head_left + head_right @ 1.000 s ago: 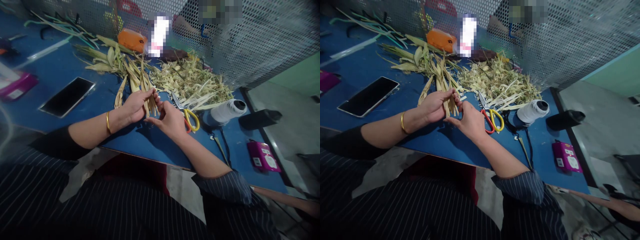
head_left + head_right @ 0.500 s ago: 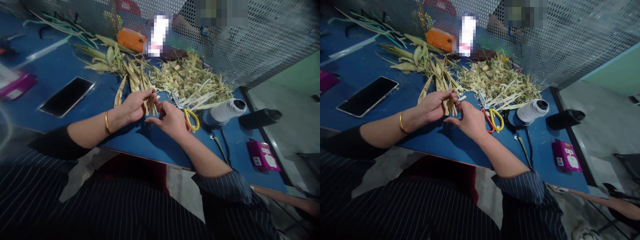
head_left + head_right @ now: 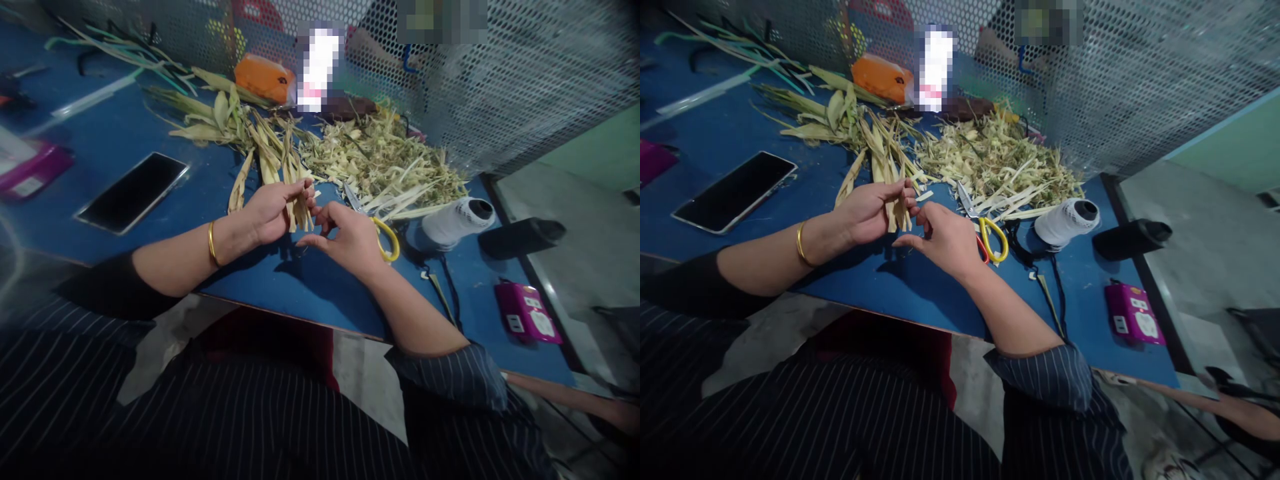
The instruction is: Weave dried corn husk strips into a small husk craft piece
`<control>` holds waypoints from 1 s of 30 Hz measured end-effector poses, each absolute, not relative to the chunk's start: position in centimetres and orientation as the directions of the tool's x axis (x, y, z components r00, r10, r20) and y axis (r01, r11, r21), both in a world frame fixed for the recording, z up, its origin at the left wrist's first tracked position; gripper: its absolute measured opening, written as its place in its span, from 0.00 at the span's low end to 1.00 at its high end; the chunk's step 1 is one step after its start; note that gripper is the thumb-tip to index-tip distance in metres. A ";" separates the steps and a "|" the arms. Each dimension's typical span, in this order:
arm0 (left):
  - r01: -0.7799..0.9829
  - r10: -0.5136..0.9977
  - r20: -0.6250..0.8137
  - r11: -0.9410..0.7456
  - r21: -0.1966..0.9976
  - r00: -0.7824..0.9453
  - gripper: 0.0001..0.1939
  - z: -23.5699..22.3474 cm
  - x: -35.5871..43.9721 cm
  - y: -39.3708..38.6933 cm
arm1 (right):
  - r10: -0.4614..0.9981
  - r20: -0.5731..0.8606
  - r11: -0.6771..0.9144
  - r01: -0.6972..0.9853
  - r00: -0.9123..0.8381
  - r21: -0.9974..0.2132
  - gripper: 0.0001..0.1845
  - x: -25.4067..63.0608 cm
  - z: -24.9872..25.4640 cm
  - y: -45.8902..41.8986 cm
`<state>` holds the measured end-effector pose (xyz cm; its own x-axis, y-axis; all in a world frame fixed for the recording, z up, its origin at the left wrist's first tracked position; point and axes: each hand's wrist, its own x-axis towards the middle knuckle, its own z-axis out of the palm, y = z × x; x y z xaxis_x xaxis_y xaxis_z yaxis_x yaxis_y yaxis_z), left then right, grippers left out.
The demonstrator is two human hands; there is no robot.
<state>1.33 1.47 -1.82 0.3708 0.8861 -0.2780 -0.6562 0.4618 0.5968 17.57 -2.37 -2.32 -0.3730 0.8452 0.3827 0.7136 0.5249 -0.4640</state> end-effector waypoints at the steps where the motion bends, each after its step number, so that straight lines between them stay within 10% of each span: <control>1: -0.653 0.886 -0.273 0.460 0.602 0.373 0.12 -1.8 1.3 1.5 | 0.846 0.374 0.527 0.701 -0.380 -0.480 0.26 17.6 -2.2 -2.4; 11: -0.346 0.874 -0.178 0.357 0.868 0.453 0.13 -1.5 1.3 -0.2 | 0.983 0.149 0.163 0.137 -0.106 -0.977 0.21 18.3 -1.8 -1.0; 30: 0.054 0.874 -0.054 0.031 0.998 0.483 0.20 -0.9 1.7 -1.3 | 0.962 -0.055 -0.150 -0.346 -0.268 -0.926 0.20 18.3 -1.3 -1.2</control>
